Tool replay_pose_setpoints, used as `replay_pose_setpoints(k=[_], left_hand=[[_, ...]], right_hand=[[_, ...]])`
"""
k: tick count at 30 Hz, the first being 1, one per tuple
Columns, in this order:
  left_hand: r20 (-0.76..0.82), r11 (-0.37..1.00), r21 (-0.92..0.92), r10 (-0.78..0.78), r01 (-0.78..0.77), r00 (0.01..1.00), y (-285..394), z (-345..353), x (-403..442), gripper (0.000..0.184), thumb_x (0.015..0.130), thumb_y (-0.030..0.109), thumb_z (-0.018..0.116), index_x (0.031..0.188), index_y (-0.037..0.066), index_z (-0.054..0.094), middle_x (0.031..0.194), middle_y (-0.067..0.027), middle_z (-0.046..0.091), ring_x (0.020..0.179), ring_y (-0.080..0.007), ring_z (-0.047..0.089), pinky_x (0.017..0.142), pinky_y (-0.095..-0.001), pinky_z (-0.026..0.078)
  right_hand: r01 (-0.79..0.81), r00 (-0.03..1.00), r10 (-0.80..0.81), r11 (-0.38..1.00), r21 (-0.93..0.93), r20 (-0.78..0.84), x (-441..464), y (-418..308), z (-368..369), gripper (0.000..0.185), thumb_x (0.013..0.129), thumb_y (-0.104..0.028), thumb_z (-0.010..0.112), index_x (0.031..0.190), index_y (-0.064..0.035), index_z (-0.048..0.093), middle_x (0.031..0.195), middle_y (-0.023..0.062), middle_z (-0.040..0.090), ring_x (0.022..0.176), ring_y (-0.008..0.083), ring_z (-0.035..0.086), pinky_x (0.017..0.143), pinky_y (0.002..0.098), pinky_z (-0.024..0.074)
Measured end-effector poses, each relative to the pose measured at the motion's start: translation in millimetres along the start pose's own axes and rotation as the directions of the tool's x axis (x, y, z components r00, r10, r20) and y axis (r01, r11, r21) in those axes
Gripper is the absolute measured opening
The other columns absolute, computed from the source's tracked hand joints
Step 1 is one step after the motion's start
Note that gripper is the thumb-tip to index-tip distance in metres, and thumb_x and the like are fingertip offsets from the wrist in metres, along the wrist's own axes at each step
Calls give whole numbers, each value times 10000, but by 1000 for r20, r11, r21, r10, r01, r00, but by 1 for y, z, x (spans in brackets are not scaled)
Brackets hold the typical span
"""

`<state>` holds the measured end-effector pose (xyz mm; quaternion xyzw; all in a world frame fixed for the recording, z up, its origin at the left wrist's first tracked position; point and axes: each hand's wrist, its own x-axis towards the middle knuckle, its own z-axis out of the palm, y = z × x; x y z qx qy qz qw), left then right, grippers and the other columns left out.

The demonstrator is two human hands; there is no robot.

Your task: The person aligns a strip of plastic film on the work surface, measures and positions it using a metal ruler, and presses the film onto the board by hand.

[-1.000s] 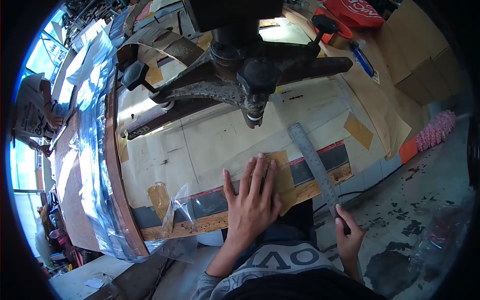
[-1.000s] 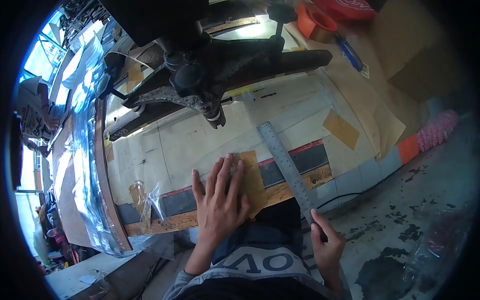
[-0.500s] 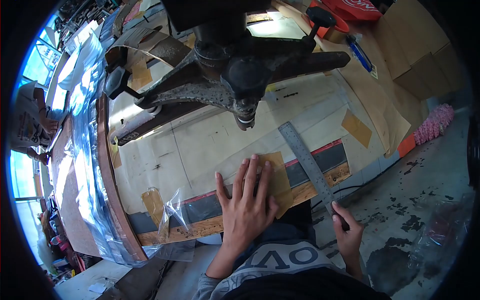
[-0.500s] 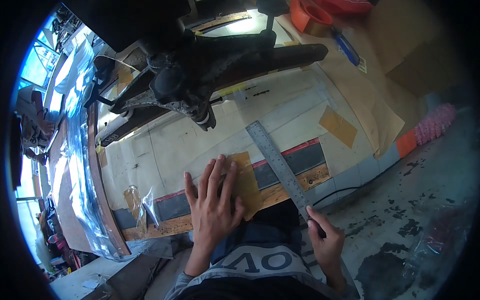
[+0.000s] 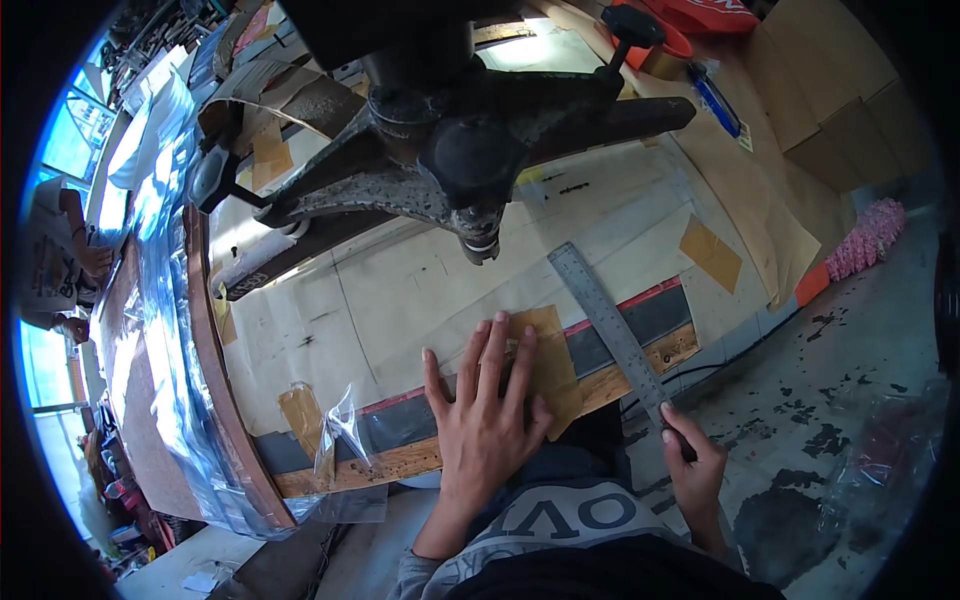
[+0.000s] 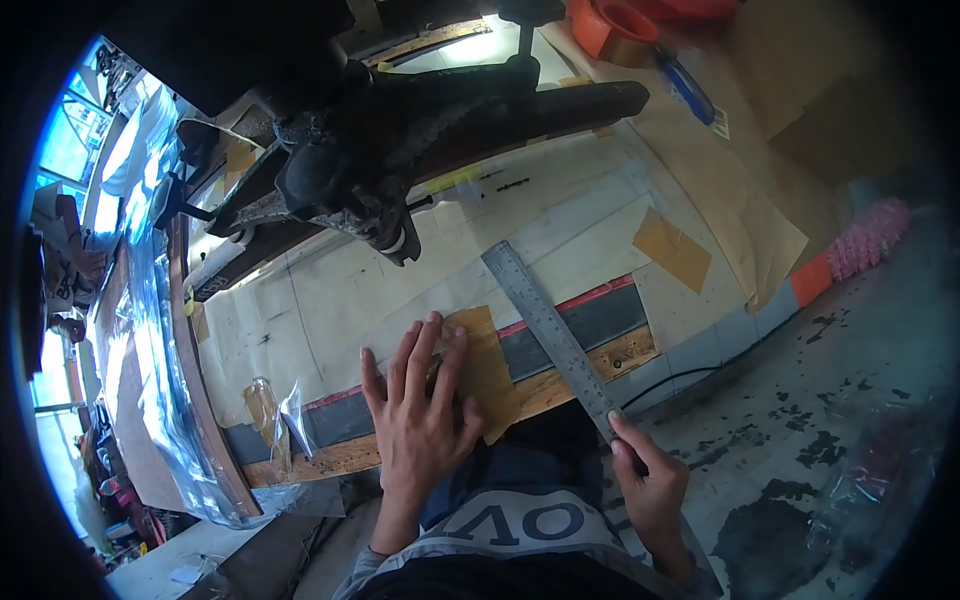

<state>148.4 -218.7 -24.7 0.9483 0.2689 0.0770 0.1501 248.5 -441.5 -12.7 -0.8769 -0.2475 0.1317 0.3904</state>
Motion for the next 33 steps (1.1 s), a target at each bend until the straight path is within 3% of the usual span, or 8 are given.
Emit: replay_pose_setpoints(k=[6, 9, 18, 21, 33], left_hand=[[-12, 1000, 5, 8, -8, 1000, 0, 0, 0, 670, 722, 242, 568, 1383, 179, 485, 1474, -82, 385, 1346, -250, 390, 1156, -568, 79], [-13, 1000, 8, 7, -7, 1000, -1, 0, 0, 666, 722, 241, 568, 1380, 177, 488, 1474, -83, 386, 1345, -252, 391, 1155, -565, 83], [-11, 1000, 3, 3, -3, 1000, 1, -1, 1, 676, 710, 224, 560, 1380, 176, 486, 1461, -90, 396, 1346, -260, 389, 1158, -553, 69], [-9, 1000, 7, 3, -2, 1000, 2, -2, 1, 673, 708, 221, 554, 1376, 171, 490, 1463, -94, 393, 1347, -261, 388, 1159, -549, 63], [6, 1000, 11, 2, -2, 1000, 4, -5, 2, 663, 710, 214, 551, 1366, 136, 494, 1465, -102, 387, 1342, -266, 392, 1160, -549, 55]], right_hand=[[39, 999, -39, 998, -47, -8, 1, 2, 0, 353, 836, 21, 651, 1175, -77, 664, 926, 133, 709, 710, 119, 663, 641, 242, 502], [-57, 997, 57, 998, -5, 52, 2, -1, -5, 351, 836, 17, 651, 1171, -85, 666, 956, 139, 709, 738, 146, 691, 638, 253, 510], [-21, 999, 22, 999, -31, 34, 5, -1, -4, 334, 842, -14, 665, 1166, -94, 672, 930, 108, 715, 635, 125, 642, 598, 253, 499], [-90, 993, 92, 995, -32, 68, 5, -6, -7, 330, 841, -18, 668, 1161, -96, 675, 950, 113, 715, 638, 127, 649, 592, 254, 500], [-79, 995, 80, 997, -20, 59, 5, -2, -6, 334, 833, -28, 686, 1159, -104, 678, 946, 114, 715, 632, 136, 652, 581, 254, 499]])
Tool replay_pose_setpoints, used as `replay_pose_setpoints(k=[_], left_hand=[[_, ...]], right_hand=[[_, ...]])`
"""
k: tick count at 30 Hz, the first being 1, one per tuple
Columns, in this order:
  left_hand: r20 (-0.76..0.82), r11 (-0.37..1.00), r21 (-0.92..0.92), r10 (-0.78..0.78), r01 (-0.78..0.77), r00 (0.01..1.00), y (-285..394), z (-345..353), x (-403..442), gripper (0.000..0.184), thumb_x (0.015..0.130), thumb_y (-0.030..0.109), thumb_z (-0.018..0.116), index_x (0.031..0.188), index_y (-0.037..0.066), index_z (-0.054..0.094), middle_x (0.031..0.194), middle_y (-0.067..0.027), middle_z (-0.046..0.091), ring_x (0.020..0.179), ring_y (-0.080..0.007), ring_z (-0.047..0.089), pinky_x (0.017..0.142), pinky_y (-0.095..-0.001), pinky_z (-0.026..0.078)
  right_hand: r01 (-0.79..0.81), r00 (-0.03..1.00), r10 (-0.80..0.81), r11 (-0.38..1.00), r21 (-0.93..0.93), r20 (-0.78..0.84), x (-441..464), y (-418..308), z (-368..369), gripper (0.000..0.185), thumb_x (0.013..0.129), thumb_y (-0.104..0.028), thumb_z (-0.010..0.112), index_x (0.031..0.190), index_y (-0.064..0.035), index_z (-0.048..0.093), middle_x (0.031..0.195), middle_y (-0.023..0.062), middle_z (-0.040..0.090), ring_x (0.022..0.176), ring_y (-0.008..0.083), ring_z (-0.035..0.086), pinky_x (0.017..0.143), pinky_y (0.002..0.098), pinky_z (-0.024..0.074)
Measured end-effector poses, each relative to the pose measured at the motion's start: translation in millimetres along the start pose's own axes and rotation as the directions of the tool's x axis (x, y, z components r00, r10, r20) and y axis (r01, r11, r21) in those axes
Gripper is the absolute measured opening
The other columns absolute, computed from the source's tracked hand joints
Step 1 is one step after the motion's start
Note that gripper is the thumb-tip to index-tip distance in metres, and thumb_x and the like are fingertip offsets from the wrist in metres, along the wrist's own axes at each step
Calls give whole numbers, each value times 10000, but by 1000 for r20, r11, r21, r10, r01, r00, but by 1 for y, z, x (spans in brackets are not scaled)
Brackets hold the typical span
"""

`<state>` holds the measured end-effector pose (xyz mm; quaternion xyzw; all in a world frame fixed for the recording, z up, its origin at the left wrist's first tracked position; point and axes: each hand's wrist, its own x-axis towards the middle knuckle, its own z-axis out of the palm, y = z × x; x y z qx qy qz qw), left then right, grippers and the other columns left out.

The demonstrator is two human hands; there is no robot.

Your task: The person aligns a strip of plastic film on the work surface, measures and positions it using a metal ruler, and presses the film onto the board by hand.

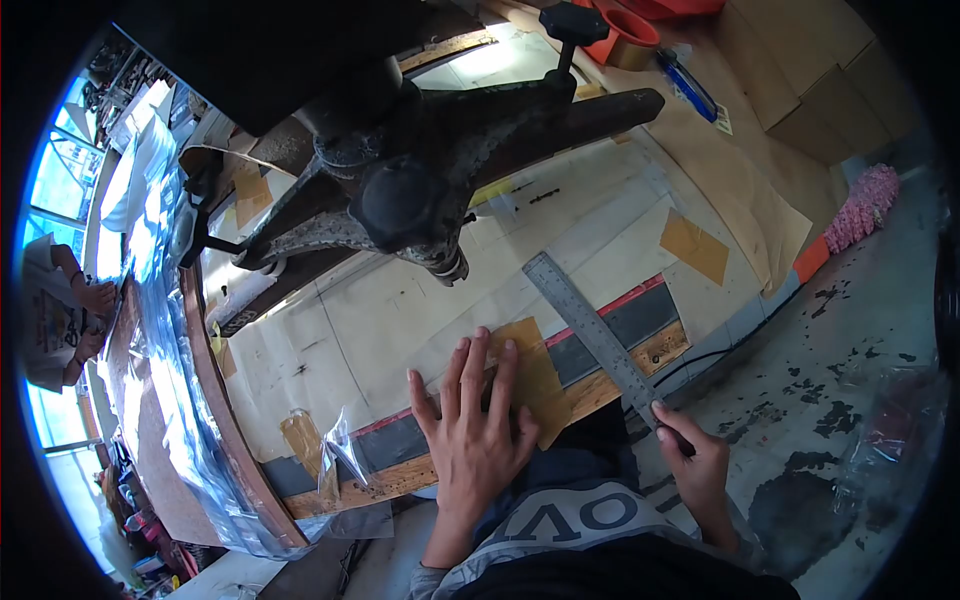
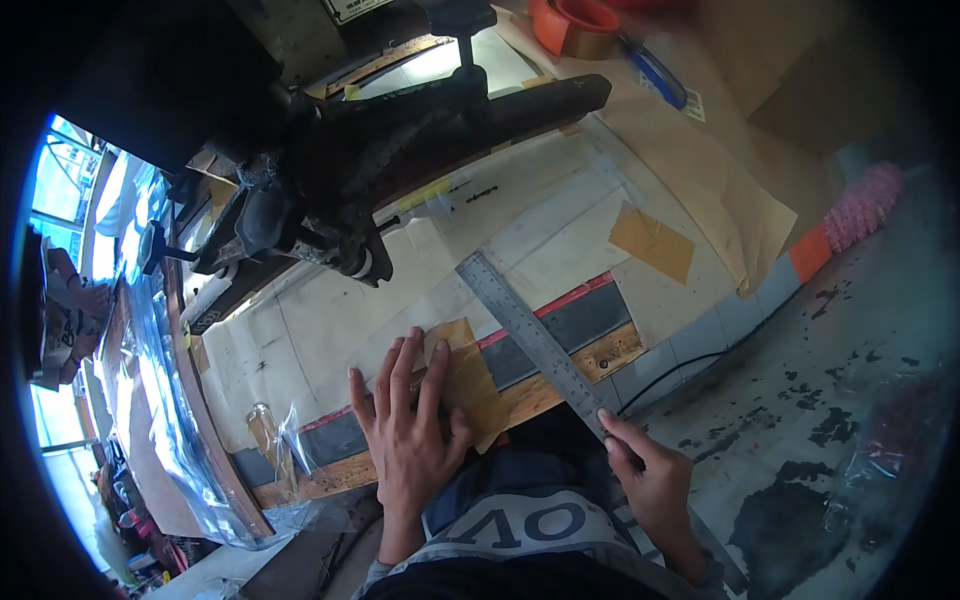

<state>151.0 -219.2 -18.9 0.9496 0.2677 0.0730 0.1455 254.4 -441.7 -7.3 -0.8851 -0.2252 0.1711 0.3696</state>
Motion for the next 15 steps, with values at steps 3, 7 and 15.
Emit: replay_pose_setpoints(k=[3, 7, 15], left_hand=[[-9, 1000, -14, 0, 0, 1000, 8, 0, 5, 647, 736, 212, 557, 1367, 90, 481, 1468, -104, 383, 1347, -263, 387, 1158, -556, 55], [-14, 991, -78, 105, -106, 994, 21, 10, 22, 624, 783, 217, 564, 1372, 40, 461, 1484, -101, 367, 1361, -256, 373, 1153, -567, 58], [31, 993, -15, 115, -115, 993, 28, 19, 31, 614, 824, 318, 569, 1415, 201, 449, 1513, -68, 336, 1397, -244, 314, 1149, -575, 62]], right_hand=[[40, 999, -40, 999, -8, -27, 0, 3, 2, 331, 831, -29, 687, 1153, -104, 679, 968, 109, 716, 661, 145, 673, 588, 255, 508], [65, 997, -66, 998, -26, -28, 0, 4, 2, 330, 827, -24, 686, 1149, -99, 680, 991, 102, 716, 693, 152, 688, 598, 254, 515], [92, 993, -89, 995, 35, -82, 11, 15, -14, 344, 825, 40, 645, 1157, -49, 668, 962, 126, 718, 715, 112, 667, 624, 230, 501]])
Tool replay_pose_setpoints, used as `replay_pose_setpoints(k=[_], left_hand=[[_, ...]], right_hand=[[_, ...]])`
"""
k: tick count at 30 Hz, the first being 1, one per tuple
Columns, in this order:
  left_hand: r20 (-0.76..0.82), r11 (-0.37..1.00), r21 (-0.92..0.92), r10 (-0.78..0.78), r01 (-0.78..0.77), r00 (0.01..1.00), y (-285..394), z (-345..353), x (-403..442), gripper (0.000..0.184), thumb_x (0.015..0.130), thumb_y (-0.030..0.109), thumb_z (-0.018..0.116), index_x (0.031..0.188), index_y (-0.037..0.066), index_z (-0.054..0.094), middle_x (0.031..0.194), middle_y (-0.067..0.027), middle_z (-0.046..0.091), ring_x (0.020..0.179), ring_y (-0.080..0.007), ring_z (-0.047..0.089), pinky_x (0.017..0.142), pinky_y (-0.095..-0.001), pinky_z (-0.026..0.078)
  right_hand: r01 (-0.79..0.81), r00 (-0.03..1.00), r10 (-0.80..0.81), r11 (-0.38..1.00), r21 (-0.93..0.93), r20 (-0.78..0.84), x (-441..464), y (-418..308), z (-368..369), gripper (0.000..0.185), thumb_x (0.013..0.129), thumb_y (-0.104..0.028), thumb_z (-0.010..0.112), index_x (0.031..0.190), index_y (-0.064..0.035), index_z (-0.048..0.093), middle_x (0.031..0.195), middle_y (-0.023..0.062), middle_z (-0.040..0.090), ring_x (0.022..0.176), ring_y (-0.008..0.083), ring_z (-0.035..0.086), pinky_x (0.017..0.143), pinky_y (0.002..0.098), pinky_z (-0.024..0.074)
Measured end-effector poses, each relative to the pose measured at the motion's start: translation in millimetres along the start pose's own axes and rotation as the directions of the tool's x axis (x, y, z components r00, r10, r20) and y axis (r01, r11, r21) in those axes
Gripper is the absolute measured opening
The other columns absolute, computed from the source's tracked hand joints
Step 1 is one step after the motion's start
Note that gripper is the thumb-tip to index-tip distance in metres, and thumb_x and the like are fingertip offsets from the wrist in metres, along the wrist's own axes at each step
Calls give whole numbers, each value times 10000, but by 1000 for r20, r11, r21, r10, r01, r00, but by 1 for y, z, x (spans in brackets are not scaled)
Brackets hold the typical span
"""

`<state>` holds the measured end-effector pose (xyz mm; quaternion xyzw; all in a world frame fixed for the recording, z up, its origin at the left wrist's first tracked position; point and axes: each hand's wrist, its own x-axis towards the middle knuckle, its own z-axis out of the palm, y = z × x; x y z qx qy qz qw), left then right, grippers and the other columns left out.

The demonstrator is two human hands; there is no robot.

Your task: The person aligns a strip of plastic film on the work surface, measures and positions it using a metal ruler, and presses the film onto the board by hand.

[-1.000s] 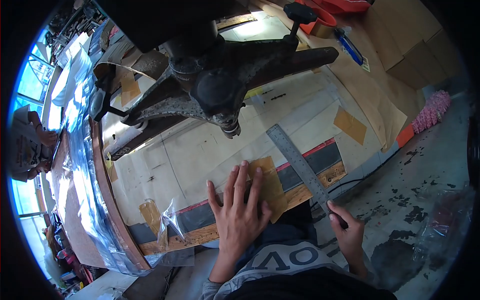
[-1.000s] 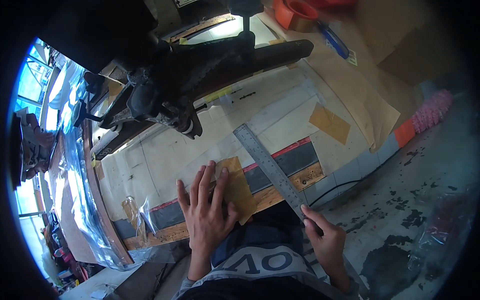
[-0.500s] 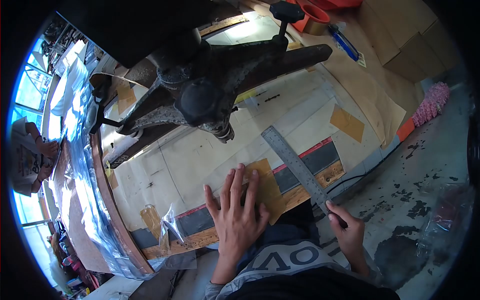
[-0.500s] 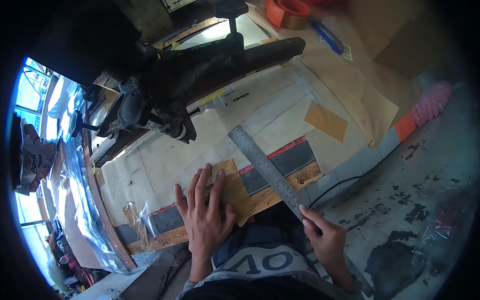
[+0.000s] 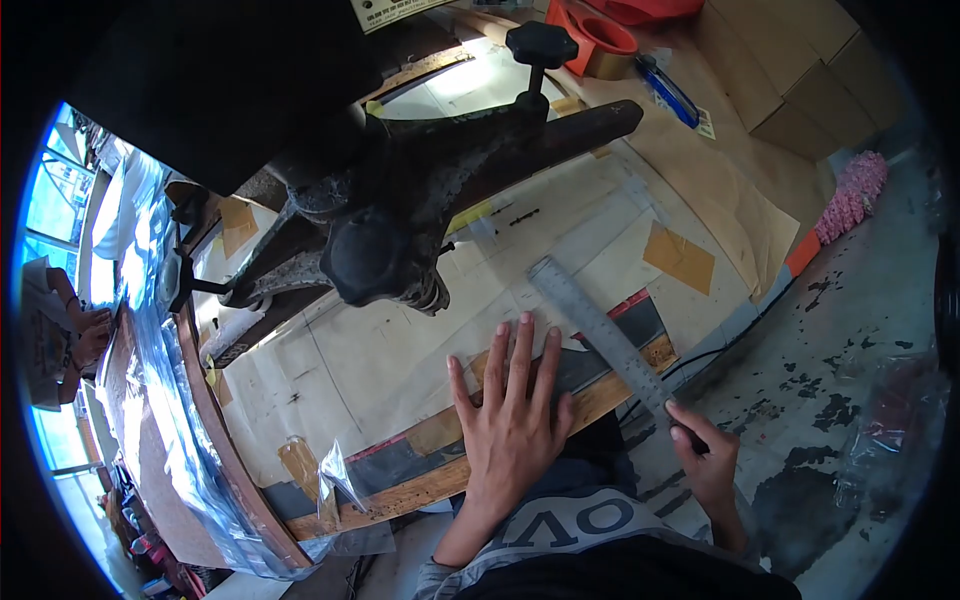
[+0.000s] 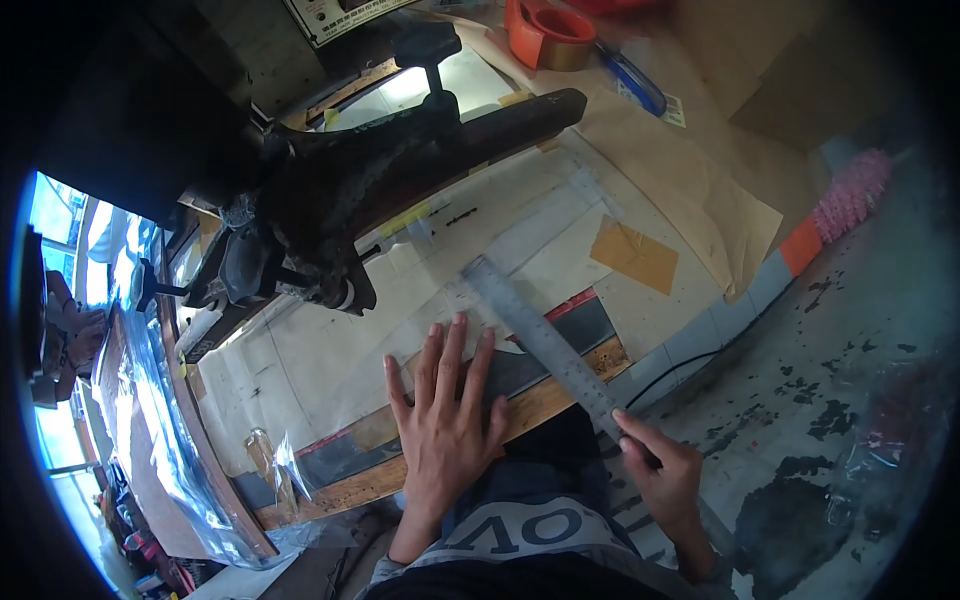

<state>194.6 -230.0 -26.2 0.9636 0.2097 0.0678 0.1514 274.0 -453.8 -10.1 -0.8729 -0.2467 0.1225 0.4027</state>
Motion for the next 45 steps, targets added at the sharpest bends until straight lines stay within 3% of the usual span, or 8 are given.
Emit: replay_pose_setpoints(k=[3, 9, 18, 27, 30, 35, 39, 45], left_hand=[[18, 1000, -4, -9, 9, 1000, 1, -1, 0, 613, 821, 316, 575, 1413, 213, 453, 1515, -66, 334, 1397, -250, 314, 1147, -579, 62], [30, 1000, -13, -13, 14, 999, 1, -3, 2, 612, 815, 310, 587, 1406, 208, 463, 1514, -65, 337, 1398, -253, 314, 1149, -579, 63], [48, 1000, -14, -20, 21, 999, 1, -4, 3, 607, 814, 314, 593, 1398, 205, 472, 1509, -68, 343, 1399, -256, 311, 1151, -577, 51], [52, 1000, -4, -22, 23, 998, 2, -4, 3, 598, 826, 321, 574, 1402, 205, 468, 1505, -67, 352, 1395, -256, 320, 1145, -589, 57], [60, 1000, 9, -27, 27, 998, 2, -4, 3, 592, 839, 334, 562, 1411, 216, 463, 1509, -59, 356, 1384, -245, 344, 1132, -609, 74], [68, 999, 26, -27, 25, 997, 2, -4, 3, 591, 841, 333, 559, 1412, 218, 461, 1514, -66, 346, 1385, -247, 342, 1132, -610, 68], [131, 999, 39, -39, 34, 991, 11, -15, 12, 614, 849, 329, 555, 1422, 145, 431, 1517, -84, 328, 1400, -246, 316, 1133, -606, 75], [71, 997, -13, 77, -76, 995, 27, 1, 40, 670, 878, 346, 548, 1443, 44, 354, 1531, -105, 293, 1415, -239, 279, 1148, -562, 80]], right_hand=[[-18, 998, 19, 1000, 21, -52, 9, 7, -4, 338, 829, 46, 639, 1155, -34, 665, 977, 119, 718, 728, 81, 644, 636, 221, 494], [-99, 994, 99, 995, -5, 49, 16, 8, -14, 340, 834, 50, 633, 1162, -35, 662, 997, 114, 717, 742, 56, 620, 644, 200, 474], [-54, 998, 52, 996, 76, 39, 19, 10, -12, 341, 833, 51, 633, 1163, -31, 659, 952, 103, 715, 712, 51, 599, 629, 194, 462], [-91, 994, 94, 995, -52, 63, 15, -1, -10, 340, 829, 35, 650, 1159, -47, 665, 995, 133, 714, 730, 129, 682, 629, 244, 514], [-11, 1000, 12, 996, -84, 10, 15, 2, -5, 332, 824, 20, 664, 1147, -54, 671, 991, 131, 713, 715, 155, 693, 612, 251, 520], [-73, 996, 77, 993, -93, 37, 17, 0, -8, 325, 814, 5, 680, 1130, -71, 683, 986, 126, 710, 687, 173, 694, 583, 256, 516], [-90, 995, 95, 991, -96, 44, 17, 0, -9, 331, 809, -1, 688, 1129, -86, 687, 980, 115, 712, 662, 171, 688, 567, 255, 510], [-116, 992, 120, 990, -80, 44, 17, 0, -9, 336, 804, -2, 690, 1128, -90, 687, 982, 102, 714, 658, 170, 687, 568, 254, 512]])
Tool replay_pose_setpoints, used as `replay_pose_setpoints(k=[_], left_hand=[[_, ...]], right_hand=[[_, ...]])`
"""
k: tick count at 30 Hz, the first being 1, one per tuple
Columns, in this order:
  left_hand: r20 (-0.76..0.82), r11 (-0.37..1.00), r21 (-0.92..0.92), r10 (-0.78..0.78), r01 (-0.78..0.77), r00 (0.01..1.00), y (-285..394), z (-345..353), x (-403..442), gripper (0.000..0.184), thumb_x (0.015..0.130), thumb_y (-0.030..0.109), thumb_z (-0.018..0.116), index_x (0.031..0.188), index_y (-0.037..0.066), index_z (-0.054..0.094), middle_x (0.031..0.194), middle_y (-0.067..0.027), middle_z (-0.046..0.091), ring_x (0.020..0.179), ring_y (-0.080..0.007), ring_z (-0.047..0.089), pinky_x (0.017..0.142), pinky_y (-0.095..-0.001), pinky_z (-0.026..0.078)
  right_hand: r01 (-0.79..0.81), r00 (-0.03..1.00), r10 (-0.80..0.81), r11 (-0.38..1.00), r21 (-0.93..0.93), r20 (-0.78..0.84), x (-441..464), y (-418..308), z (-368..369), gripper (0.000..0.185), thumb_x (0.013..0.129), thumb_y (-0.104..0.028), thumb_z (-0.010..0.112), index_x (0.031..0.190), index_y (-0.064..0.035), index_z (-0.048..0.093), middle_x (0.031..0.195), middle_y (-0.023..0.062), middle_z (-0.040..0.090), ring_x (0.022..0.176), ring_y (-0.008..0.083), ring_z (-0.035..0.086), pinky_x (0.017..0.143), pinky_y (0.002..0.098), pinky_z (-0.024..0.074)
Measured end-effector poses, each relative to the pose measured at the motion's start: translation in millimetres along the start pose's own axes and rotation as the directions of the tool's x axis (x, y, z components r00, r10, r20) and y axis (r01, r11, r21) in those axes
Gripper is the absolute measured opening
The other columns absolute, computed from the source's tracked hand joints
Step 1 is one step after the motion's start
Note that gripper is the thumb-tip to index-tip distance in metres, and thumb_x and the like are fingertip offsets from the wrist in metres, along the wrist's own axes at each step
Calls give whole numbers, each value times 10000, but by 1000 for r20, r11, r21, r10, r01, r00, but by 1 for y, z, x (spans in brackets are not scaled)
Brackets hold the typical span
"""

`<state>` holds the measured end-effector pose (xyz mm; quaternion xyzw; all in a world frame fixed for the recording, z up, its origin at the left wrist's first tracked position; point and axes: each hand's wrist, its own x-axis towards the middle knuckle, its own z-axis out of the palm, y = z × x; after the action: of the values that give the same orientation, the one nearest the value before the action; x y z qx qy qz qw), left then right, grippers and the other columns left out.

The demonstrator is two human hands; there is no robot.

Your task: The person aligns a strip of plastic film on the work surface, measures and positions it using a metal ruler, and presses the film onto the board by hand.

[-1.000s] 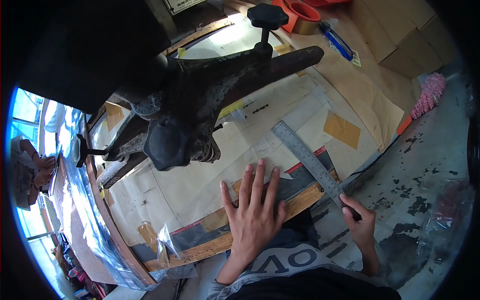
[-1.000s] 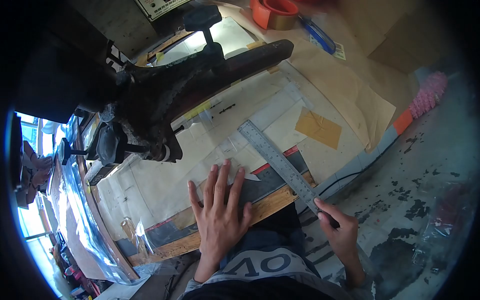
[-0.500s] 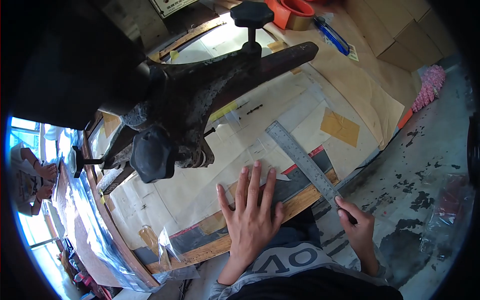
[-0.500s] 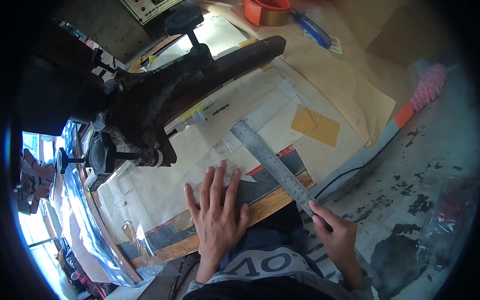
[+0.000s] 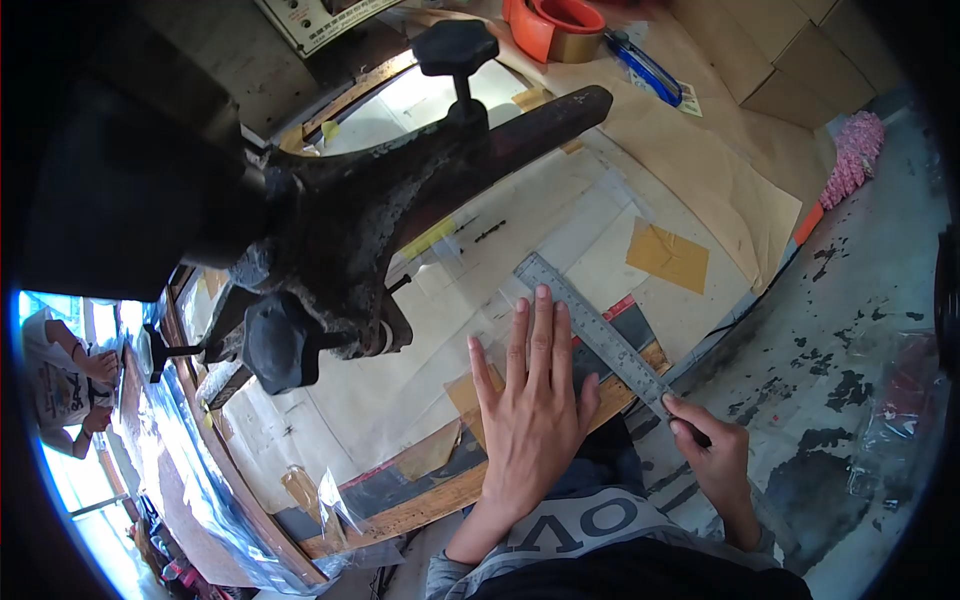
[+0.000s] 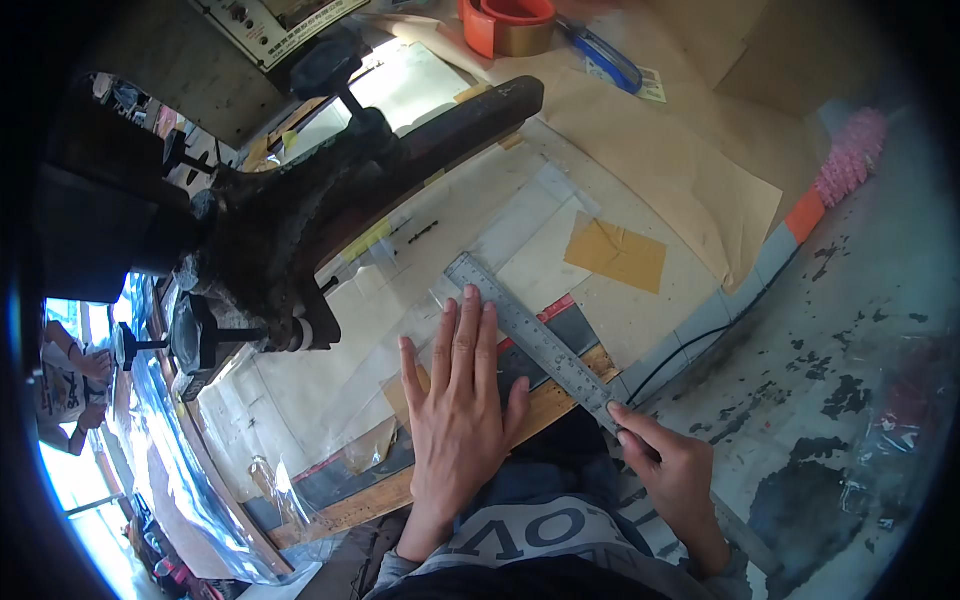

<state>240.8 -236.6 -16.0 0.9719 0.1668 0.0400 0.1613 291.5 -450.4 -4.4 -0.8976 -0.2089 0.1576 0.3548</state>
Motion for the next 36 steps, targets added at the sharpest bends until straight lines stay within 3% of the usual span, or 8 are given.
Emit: replay_pose_setpoints(k=[9, 12, 21, 27, 28, 31, 34, 36], left_hand=[[19, 999, 27, -45, 45, 999, 3, 1, 8, 596, 844, 329, 541, 1366, 48, 475, 1510, -77, 328, 1381, -212, 328, 1103, -619, 116], [12, 999, 48, -27, 27, 1000, 4, 2, 8, 691, 811, 294, 584, 1415, 24, 387, 1514, -120, 311, 1378, -265, 330, 1113, -597, 121], [-121, 995, 89, 49, -38, 991, 0, 17, -1, 656, 877, 322, 533, 1424, 6, 357, 1526, -142, 285, 1410, -288, 281, 1121, -614, 110], [-113, 993, 115, 1, 12, 994, -20, 8, -32, 711, 907, 407, 521, 1474, 42, 292, 1561, -125, 229, 1448, -294, 203, 1134, -594, 86], [-110, 988, 147, -23, 39, 994, -27, 8, -41, 753, 902, 488, 510, 1501, 106, 261, 1574, -113, 202, 1459, -288, 168, 1136, -593, 80], [-125, 969, 242, -10, 41, 992, -45, 1, -66, 812, 852, 558, 558, 1504, 164, 273, 1576, -124, 190, 1455, -296, 183, 1108, -634, 108], [-86, 954, 299, -5, 30, 996, -63, -3, -91, 959, 740, 654, 631, 1512, 225, 255, 1580, -149, 160, 1458, -335, 151, 1098, -647, 134], [-65, 945, 327, 11, 11, 998, -68, -7, -109, 1055, 648, 621, 733, 1511, 249, 255, 1578, -156, 158, 1456, -351, 147, 1090, -652, 164]], right_hand=[[-15, 1000, 15, 1000, 20, 12, 2, -1, -1, 337, 806, -12, 695, 1130, -106, 689, 975, 98, 716, 651, 171, 688, 573, 261, 517], [-30, 999, 29, 999, 22, 21, 2, -1, -2, 328, 811, -22, 695, 1128, -106, 690, 946, 101, 717, 643, 175, 686, 566, 265, 512], [38, 997, -38, 999, 4, -66, -3, 3, 5, 329, 836, -97, 695, 1153, -181, 680, 860, 118, 696, 587, 224, 653, 530, 299, 479], [182, 983, -182, 975, -128, 18, -14, -12, 7, 414, 827, -206, 718, 1227, -250, 622, 777, 104, 675, 600, 296, 629, 526, 358, 473], [236, 970, -241, 963, -133, -23, -16, -14, 15, 395, 835, -229, 704, 1220, -256, 618, 704, 103, 653, 598, 298, 633, 524, 380, 477], [247, 968, -252, 955, -163, -13, -22, -22, 30, 381, 836, -188, 698, 1210, -211, 627, 836, 112, 683, 677, 326, 641, 580, 352, 504], [247, 933, -299, 936, -251, -199, -25, -19, 52, 364, 849, -235, 674, 1207, -253, 613, 604, 103, 623, 575, 306, 636, 517, 399, 491], [218, 931, -273, 948, -230, -241, -20, -19, 56, 350, 854, -225, 669, 1201, -225, 623, 673, 106, 655, 626, 304, 654, 552, 407, 500]])
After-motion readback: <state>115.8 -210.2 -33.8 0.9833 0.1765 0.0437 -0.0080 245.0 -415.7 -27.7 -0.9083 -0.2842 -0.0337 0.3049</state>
